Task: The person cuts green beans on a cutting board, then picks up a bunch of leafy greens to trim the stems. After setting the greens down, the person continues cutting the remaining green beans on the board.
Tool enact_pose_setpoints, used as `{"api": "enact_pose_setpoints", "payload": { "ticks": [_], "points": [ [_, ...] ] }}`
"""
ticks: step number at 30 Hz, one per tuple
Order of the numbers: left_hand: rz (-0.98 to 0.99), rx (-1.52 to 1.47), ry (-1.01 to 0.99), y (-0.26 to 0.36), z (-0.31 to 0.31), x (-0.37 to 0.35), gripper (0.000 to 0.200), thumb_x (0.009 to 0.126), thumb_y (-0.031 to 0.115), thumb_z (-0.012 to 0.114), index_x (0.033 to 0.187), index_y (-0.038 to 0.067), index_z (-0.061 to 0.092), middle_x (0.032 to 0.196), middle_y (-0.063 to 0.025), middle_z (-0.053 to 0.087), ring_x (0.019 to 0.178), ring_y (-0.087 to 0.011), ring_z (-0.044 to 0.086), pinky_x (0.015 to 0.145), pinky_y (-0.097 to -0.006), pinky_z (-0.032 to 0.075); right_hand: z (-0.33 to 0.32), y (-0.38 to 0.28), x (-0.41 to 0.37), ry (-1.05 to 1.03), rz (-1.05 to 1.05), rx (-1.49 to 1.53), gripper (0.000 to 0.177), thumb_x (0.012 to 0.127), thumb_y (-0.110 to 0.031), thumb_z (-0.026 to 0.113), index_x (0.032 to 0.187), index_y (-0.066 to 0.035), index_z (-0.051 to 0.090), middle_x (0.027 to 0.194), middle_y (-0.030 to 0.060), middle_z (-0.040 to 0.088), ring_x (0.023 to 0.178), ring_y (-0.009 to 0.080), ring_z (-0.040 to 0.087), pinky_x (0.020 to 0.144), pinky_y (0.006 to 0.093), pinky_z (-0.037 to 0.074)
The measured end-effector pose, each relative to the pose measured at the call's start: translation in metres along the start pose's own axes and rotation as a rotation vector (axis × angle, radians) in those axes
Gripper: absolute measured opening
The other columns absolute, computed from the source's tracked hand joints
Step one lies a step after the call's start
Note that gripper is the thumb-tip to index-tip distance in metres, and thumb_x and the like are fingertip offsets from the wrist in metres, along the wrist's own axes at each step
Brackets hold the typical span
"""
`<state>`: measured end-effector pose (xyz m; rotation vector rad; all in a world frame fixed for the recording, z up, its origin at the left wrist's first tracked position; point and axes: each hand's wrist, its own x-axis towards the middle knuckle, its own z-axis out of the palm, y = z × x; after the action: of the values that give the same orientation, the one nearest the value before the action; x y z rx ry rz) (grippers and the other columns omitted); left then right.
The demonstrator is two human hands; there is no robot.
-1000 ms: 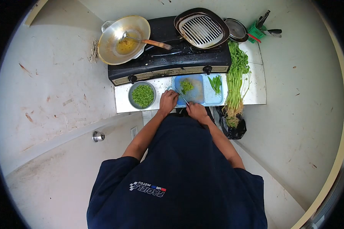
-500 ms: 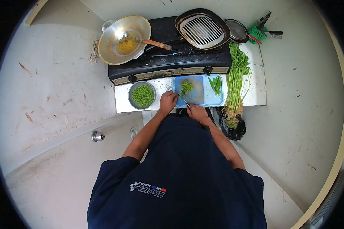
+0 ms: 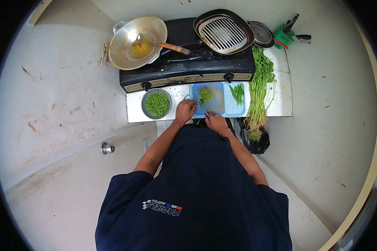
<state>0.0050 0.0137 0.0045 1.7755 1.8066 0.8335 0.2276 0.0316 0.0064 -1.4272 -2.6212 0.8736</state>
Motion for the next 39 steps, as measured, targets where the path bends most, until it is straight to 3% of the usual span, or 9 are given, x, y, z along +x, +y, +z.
{"api": "enact_pose_setpoints", "payload": {
  "ticks": [20, 26, 39],
  "points": [
    [0.037, -0.013, 0.052, 0.004, -0.003, -0.006, 0.011, 0.083, 0.010, 0.072, 0.093, 0.005, 0.074, 0.088, -0.0124, 0.067, 0.086, -0.0344, 0.066, 0.079, -0.0453, 0.054, 0.007, -0.002, 0.008, -0.001, -0.053, -0.001, 0.037, 0.101, -0.032, 0.055, 0.091, 0.002, 0.063, 0.073, 0.0270, 0.069, 0.071, 0.0462, 0.071, 0.067, 0.0550, 0.058],
    [-0.053, -0.053, 0.017, 0.003, -0.001, -0.006, 0.012, 0.083, 0.009, 0.071, 0.094, 0.005, 0.075, 0.086, -0.0135, 0.068, 0.081, -0.0348, 0.068, 0.076, -0.0453, 0.055, 0.002, -0.001, 0.001, -0.002, -0.009, -0.019, 0.038, 0.102, -0.034, 0.054, 0.093, 0.002, 0.063, 0.072, 0.0274, 0.069, 0.069, 0.0478, 0.070, 0.066, 0.0560, 0.058],
    [-0.053, -0.052, -0.006, 0.011, -0.010, -0.003, 0.009, 0.083, 0.006, 0.070, 0.091, 0.003, 0.073, 0.087, -0.0142, 0.070, 0.077, -0.0336, 0.070, 0.074, -0.0433, 0.057, 0.013, -0.004, 0.010, 0.031, -0.100, -0.036, 0.035, 0.100, -0.032, 0.057, 0.093, 0.002, 0.063, 0.073, 0.0249, 0.070, 0.067, 0.0441, 0.071, 0.063, 0.0539, 0.058]
  ]
}}
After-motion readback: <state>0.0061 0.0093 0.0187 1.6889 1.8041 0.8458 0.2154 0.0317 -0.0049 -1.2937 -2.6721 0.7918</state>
